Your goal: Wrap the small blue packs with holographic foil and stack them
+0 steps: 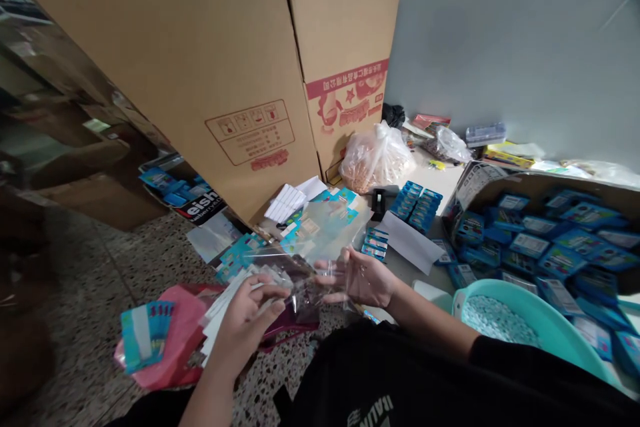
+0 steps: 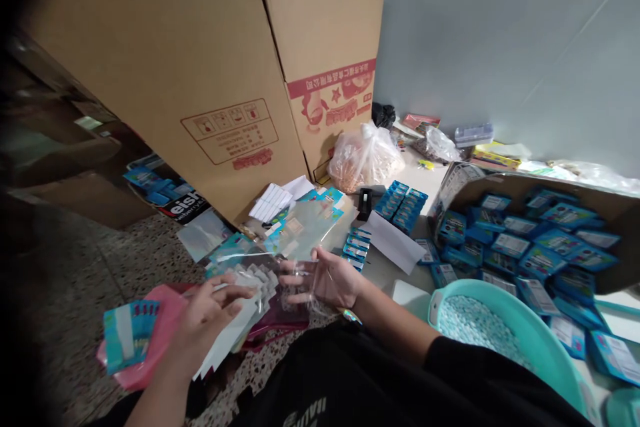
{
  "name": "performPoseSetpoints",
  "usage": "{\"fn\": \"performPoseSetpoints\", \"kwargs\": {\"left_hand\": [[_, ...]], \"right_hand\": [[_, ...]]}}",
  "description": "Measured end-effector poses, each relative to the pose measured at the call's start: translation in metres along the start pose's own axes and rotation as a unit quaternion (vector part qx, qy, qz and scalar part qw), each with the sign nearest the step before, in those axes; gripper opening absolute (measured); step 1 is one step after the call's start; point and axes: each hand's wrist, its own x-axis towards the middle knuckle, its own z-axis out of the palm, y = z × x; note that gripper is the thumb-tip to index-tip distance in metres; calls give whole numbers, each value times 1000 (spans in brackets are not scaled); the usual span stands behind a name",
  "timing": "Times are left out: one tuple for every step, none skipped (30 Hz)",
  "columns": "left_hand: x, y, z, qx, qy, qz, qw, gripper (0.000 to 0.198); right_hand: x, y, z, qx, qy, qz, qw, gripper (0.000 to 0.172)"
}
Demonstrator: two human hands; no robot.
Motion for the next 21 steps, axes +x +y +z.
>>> {"fn": "performPoseSetpoints", "kwargs": {"left_hand": [[3,-1,1,-39,-27,-48,998,48],[5,-2,2,-66,-52,-87,993,54],[6,-4,2,-84,-75,-119,987,57],[6,-6,2,-97,-94,-139,981,58],[5,-8,1,-111,-105,-146,977,56],[4,-10,1,-126,-111,-140,976,51],[2,-11,-1,-142,-119,-124,975,45],[-1,-12,-3,-154,-131,-102,974,38],[-3,-12,-5,-163,-147,-81,972,32],[-5,-12,-7,-170,-169,-62,969,27],[-6,-12,-10,-175,-198,-49,963,25],[-7,-12,-13,-182,-227,-42,956,24],[-8,-13,-16,-195,-251,-37,947,24],[-8,-15,-19,-215,-274,-31,937,24],[-8,-17,-22,-237,-296,-28,925,24],[-8,-19,-23,-258,-316,-26,913,24],[-8,-20,-24,-274,-335,-29,901,28],[-8,-21,-24,-286,-354,-31,890,42],[-8,-21,-22,-294,-374,-31,879,60],[-7,-19,-21,-295,-392,-27,871,77],[-6,-16,-19,-289,-410,-15,865,88]], "right_hand": [[-1,0,1,-1,-5,4,1000,29],[-1,-1,1,-2,-9,8,1000,30],[-1,-1,2,-3,-12,13,1000,30],[-2,-2,2,-3,-15,16,1000,31],[-2,-3,2,-3,-17,18,1000,30],[-3,-4,2,-4,-18,17,1000,29],[-4,-6,2,-4,-17,11,1000,28],[-4,-8,2,-5,-14,1,1000,28],[-5,-9,1,-6,-13,-10,1000,32],[-6,-10,1,-11,-13,-19,1000,39],[-7,-11,0,-20,-14,-22,999,48],[-7,-11,-1,-36,-15,-19,999,58],[-7,-10,-2,-56,-15,-11,998,66],[-7,-9,-4,-76,-10,-2,997,73],[-6,-7,-5,-92,0,3,996,77],[-5,-5,-6,-100,12,3,995,76],[-3,-4,-7,-101,22,-1,995,73],[-2,-3,-7,-96,27,-9,995,67],[-1,-3,-6,-88,27,-17,996,60],[0,-5,-5,-83,21,-23,996,54],[1,-7,-2,-82,11,-26,996,50]]}}
